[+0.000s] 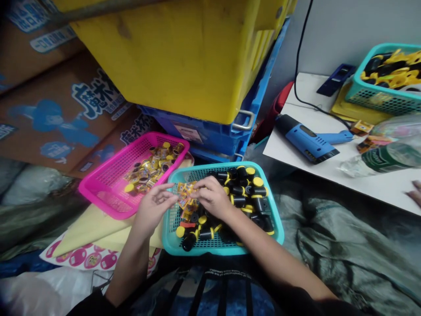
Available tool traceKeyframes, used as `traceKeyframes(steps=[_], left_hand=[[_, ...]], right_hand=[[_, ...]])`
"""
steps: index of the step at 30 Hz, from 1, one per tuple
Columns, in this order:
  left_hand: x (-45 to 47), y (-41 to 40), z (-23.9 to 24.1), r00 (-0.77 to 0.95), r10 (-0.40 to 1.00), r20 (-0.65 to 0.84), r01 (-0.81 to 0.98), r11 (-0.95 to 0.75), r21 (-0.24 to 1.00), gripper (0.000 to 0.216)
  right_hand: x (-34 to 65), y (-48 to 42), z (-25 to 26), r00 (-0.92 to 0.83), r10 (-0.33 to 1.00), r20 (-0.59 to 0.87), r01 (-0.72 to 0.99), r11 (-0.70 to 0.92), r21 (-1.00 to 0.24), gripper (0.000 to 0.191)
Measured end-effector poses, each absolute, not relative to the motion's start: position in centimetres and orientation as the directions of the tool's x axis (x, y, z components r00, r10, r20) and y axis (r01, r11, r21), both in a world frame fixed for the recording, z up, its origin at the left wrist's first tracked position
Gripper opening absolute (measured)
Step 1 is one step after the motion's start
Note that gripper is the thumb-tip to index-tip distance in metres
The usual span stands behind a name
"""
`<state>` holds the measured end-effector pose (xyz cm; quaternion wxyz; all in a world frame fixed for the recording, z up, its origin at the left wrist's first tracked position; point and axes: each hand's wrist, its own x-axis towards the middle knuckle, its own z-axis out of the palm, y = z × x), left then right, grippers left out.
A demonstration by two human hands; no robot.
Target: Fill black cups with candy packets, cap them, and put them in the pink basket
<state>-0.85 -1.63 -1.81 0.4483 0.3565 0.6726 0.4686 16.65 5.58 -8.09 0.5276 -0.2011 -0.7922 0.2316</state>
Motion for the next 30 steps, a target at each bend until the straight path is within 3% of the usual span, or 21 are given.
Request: traceKeyframes(steps=[5,9,13,17,19,22,25,30], left_hand=[[-1.0,-1.8,-2.1,-0.432,0.881,-0.192,0.054,0.237,0.970,0.034],[-1.0,-1.8,-2.3,-0.356,0.901,-0.249,0.058,0.288,0.956,0.038],[-1.4,-2.0,-2.4,-0.431,0.872,-0.230,0.065,0.284,0.957,0.041],[-1.6,-2.3,-2.4,-0.539,0.821,-0.189,0.042,0.249,0.967,0.041],[-1.4,-2.5,-2.4,-0.567,0.805,-0.176,0.017,0.225,0.974,0.040],[-0.6,-2.7,-2.4,-0.563,0.809,-0.171,0.009,0.213,0.977,0.039],[-0.1,-2.8,-3.0,-0.553,0.817,-0.165,0.023,0.213,0.977,0.039],[-0.1,-2.9,-4.9,-0.545,0.832,-0.104,0.204,0.252,0.946,0.039]], right_hand=[[16.6,5.4,-8.3,-0.340,0.595,0.728,0.086,0.791,-0.606,0.015],[16.5,5.3,-8.5,-0.381,0.581,0.719,0.100,0.799,-0.593,0.016],[16.4,5.3,-9.0,-0.401,0.607,0.686,0.119,0.777,-0.618,0.019],[15.8,5.2,-9.3,-0.570,0.656,0.496,0.212,0.700,-0.682,0.019],[15.3,4.9,-9.0,-0.635,0.690,0.348,0.225,0.595,-0.771,0.021],[14.5,4.5,-8.2,-0.587,0.801,0.119,0.127,0.236,-0.963,0.031],[13.9,4.5,-7.1,-0.511,0.856,-0.082,0.001,-0.095,-0.995,0.031],[14.6,5.8,-6.2,-0.270,0.950,-0.159,-0.036,-0.175,-0.984,0.032]])
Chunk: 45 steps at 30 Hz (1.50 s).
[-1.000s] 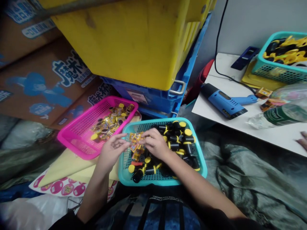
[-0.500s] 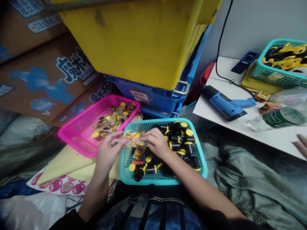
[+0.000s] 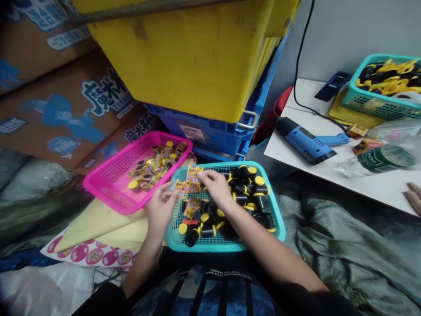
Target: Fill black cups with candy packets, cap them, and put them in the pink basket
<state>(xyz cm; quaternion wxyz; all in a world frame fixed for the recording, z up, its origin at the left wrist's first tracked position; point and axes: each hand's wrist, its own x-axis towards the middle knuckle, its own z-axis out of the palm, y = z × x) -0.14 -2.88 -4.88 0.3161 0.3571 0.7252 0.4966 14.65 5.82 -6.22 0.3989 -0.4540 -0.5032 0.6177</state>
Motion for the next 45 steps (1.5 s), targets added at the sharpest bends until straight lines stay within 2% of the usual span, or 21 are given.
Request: traceKeyframes(steps=[3,6,9,13,15,17,19,20,22,26,30,31,33,35,36,37,40,42,45], left_hand=[[0.0,-2.5,-4.9,-0.477,0.878,-0.031,0.319,0.206,0.925,0.027],[0.7,-1.5,-3.9,-0.381,0.923,-0.050,0.112,0.100,0.989,0.031],[1.4,-0.3,-2.9,-0.328,0.936,-0.129,-0.130,0.090,0.987,0.047],[1.5,0.3,-2.5,-0.373,0.916,-0.147,-0.171,0.088,0.981,0.045],[1.3,0.1,-2.6,-0.412,0.900,-0.142,-0.127,0.098,0.987,0.047],[1.0,-0.3,-2.8,-0.449,0.884,-0.132,-0.070,0.112,0.991,0.044],[0.8,-0.5,-3.2,-0.478,0.871,-0.108,-0.010,0.117,0.993,0.034],[0.8,-0.6,-3.3,-0.484,0.869,-0.097,0.011,0.117,0.993,0.029],[0.7,-0.8,-3.7,-0.475,0.876,-0.085,0.031,0.113,0.993,0.025],[0.6,-0.9,-3.9,-0.443,0.890,-0.108,0.036,0.138,0.990,0.030],[0.6,-1.0,-3.4,-0.489,0.857,-0.162,0.045,0.211,0.976,0.025],[0.6,-1.1,-3.3,-0.503,0.848,-0.168,0.052,0.224,0.973,0.024],[0.5,-1.2,-3.1,-0.526,0.835,-0.162,0.072,0.234,0.970,0.022],[0.4,-1.3,-3.2,-0.534,0.832,-0.150,0.085,0.229,0.970,0.020],[0.3,-1.4,-3.2,-0.538,0.831,-0.145,0.087,0.225,0.970,0.019],[0.3,-1.4,-3.3,-0.542,0.828,-0.143,0.086,0.223,0.971,0.019],[0.6,-1.3,-3.5,-0.557,0.819,-0.139,0.090,0.225,0.970,0.020],[1.0,-1.3,-3.6,-0.560,0.819,-0.128,0.105,0.223,0.969,0.020],[1.4,-1.2,-3.6,-0.562,0.824,-0.077,0.132,0.181,0.975,0.022]], right_hand=[[15.8,6.6,-5.4,-0.359,0.927,-0.113,0.070,-0.094,-0.993,0.032],[16.6,6.9,-4.1,-0.475,0.880,-0.011,0.240,0.117,-0.964,0.028],[16.8,7.0,-2.8,-0.542,0.831,0.126,0.300,0.332,-0.894,0.028],[17.1,7.3,-2.8,-0.568,0.808,0.156,0.382,0.427,-0.820,0.045],[17.2,7.4,-3.9,-0.556,0.827,0.081,0.565,0.448,-0.693,0.045],[17.1,7.1,-5.3,-0.543,0.839,-0.028,0.762,0.478,-0.437,0.034],[16.7,6.6,-6.6,-0.542,0.833,-0.108,0.832,0.515,-0.204,0.025],[16.3,6.3,-7.2,-0.547,0.827,-0.128,0.835,0.529,-0.148,0.023],[15.5,5.6,-7.9,-0.542,0.828,-0.142,0.840,0.530,-0.120,0.022],[14.1,4.4,-8.4,-0.500,0.850,-0.166,0.866,0.483,-0.133,0.030],[14.5,4.5,-8.7,-0.504,0.844,-0.184,0.861,0.471,-0.194,0.026],[15.0,4.8,-8.6,-0.515,0.838,-0.180,0.851,0.473,-0.228,0.025],[16.3,5.8,-8.2,-0.533,0.835,-0.137,0.800,0.445,-0.402,0.027],[17.8,6.7,-7.5,-0.514,0.855,-0.071,0.609,0.305,-0.732,0.031],[18.5,7.0,-7.1,-0.492,0.869,-0.062,0.452,0.194,-0.871,0.031],[19.1,7.2,-6.6,-0.482,0.874,-0.069,0.278,0.078,-0.958,0.031],[19.8,6.8,-5.3,-0.488,0.868,-0.090,-0.083,-0.148,-0.985,0.030],[19.6,6.3,-4.7,-0.507,0.858,-0.086,-0.181,-0.203,-0.962,0.029],[19.0,5.8,-4.5,-0.528,0.843,-0.101,-0.220,-0.250,-0.943,0.030]])
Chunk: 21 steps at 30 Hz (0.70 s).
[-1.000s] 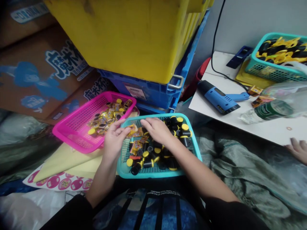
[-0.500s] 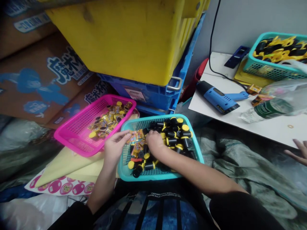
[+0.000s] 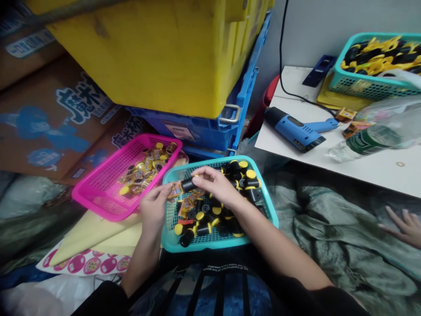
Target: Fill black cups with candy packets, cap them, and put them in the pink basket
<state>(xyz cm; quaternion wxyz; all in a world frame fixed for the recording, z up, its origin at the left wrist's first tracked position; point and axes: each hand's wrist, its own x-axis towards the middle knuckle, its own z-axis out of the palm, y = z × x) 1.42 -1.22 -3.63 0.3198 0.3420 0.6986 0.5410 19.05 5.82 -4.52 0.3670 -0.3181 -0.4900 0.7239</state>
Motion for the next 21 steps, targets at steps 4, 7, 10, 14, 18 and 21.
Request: traceKeyframes(steps=[4,7,10,14,18,21], left_hand=[[1.5,-1.2,-3.9,-0.551,0.831,0.070,0.211,0.058,0.976,0.022],[1.5,-1.2,-4.1,-0.513,0.843,0.161,0.287,-0.008,0.958,0.019],[1.5,-0.9,-4.1,-0.478,0.853,0.210,0.332,-0.047,0.942,0.016],[1.8,-0.6,-3.8,-0.423,0.877,0.227,0.368,-0.063,0.928,0.017],[2.0,-0.5,-3.6,-0.311,0.935,0.172,0.340,-0.060,0.939,0.024],[1.8,-0.5,-3.4,-0.224,0.960,0.169,0.358,-0.080,0.930,0.029]], right_hand=[[18.8,5.9,-4.7,-0.540,0.826,-0.162,-0.164,-0.292,-0.942,0.032],[19.0,6.1,-4.8,-0.546,0.818,-0.182,-0.112,-0.287,-0.951,0.034],[19.2,6.1,-4.8,-0.528,0.829,-0.184,-0.064,-0.255,-0.965,0.035],[19.0,5.9,-5.0,-0.518,0.830,-0.206,-0.100,-0.298,-0.949,0.035],[18.2,5.4,-5.7,-0.503,0.847,-0.173,-0.269,-0.343,-0.900,0.039],[17.9,5.1,-6.2,-0.531,0.836,-0.139,-0.337,-0.359,-0.870,0.041]])
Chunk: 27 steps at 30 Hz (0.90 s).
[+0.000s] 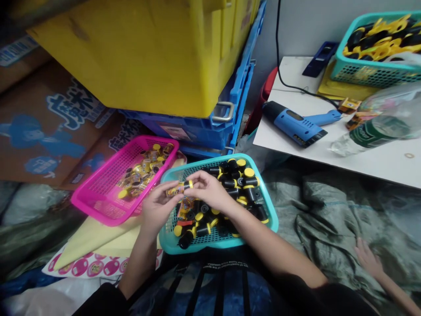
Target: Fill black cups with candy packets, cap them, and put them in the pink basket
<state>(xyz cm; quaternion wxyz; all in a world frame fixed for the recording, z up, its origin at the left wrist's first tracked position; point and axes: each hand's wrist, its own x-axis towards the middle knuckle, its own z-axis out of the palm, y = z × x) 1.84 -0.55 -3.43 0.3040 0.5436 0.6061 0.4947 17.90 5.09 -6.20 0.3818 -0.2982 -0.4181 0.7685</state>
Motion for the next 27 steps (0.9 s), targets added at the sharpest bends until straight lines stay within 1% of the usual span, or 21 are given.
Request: traceKeyframes(steps=[2,5,7,9,11,13,15,18,21,24,27], left_hand=[[1.8,-0.5,-3.3,-0.207,0.961,0.184,0.327,-0.109,0.939,0.026],[1.9,-0.4,-3.2,-0.197,0.959,0.203,0.206,-0.162,0.965,0.025],[2.2,-0.4,-3.3,-0.180,0.966,0.184,0.141,-0.160,0.977,0.026],[2.6,-0.5,-3.5,-0.176,0.974,0.146,0.101,-0.130,0.986,0.026],[2.9,-0.6,-3.7,-0.184,0.976,0.116,0.076,-0.104,0.992,0.027],[3.2,-0.7,-3.8,-0.186,0.977,0.102,0.060,-0.093,0.994,0.027],[3.3,-0.9,-3.9,-0.199,0.976,0.083,0.043,-0.076,0.996,0.027],[3.3,-1.3,-4.0,-0.201,0.978,0.053,0.003,-0.053,0.999,0.026],[3.2,-1.7,-4.0,-0.147,0.989,-0.008,-0.085,-0.005,0.996,0.024],[3.2,-2.0,-3.7,-0.093,0.993,-0.078,-0.239,0.053,0.969,0.020],[3.5,-2.1,-3.4,-0.112,0.990,-0.086,-0.350,0.041,0.936,0.019]], right_hand=[[18.0,5.0,-6.4,-0.573,0.810,-0.123,-0.370,-0.390,-0.843,0.038],[18.2,4.8,-6.3,-0.643,0.757,-0.115,-0.426,-0.478,-0.768,0.032],[18.1,4.6,-6.2,-0.722,0.685,-0.100,-0.446,-0.570,-0.690,0.036],[17.7,4.3,-6.3,-0.786,0.614,-0.069,-0.452,-0.647,-0.614,0.046],[17.1,3.9,-6.4,-0.784,0.618,-0.055,-0.483,-0.664,-0.571,0.049],[16.6,3.6,-6.7,-0.738,0.670,-0.074,-0.518,-0.634,-0.575,0.047],[16.4,3.5,-6.8,-0.713,0.695,-0.094,-0.520,-0.614,-0.593,0.045],[16.5,3.6,-6.9,-0.733,0.675,-0.087,-0.505,-0.625,-0.595,0.045],[17.0,3.8,-6.6,-0.744,0.667,-0.047,-0.516,-0.617,-0.594,0.046],[17.2,3.7,-6.5,-0.737,0.675,-0.019,-0.501,-0.565,-0.656,0.045],[17.2,3.5,-6.7,-0.725,0.688,-0.018,-0.451,-0.495,-0.742,0.048]])
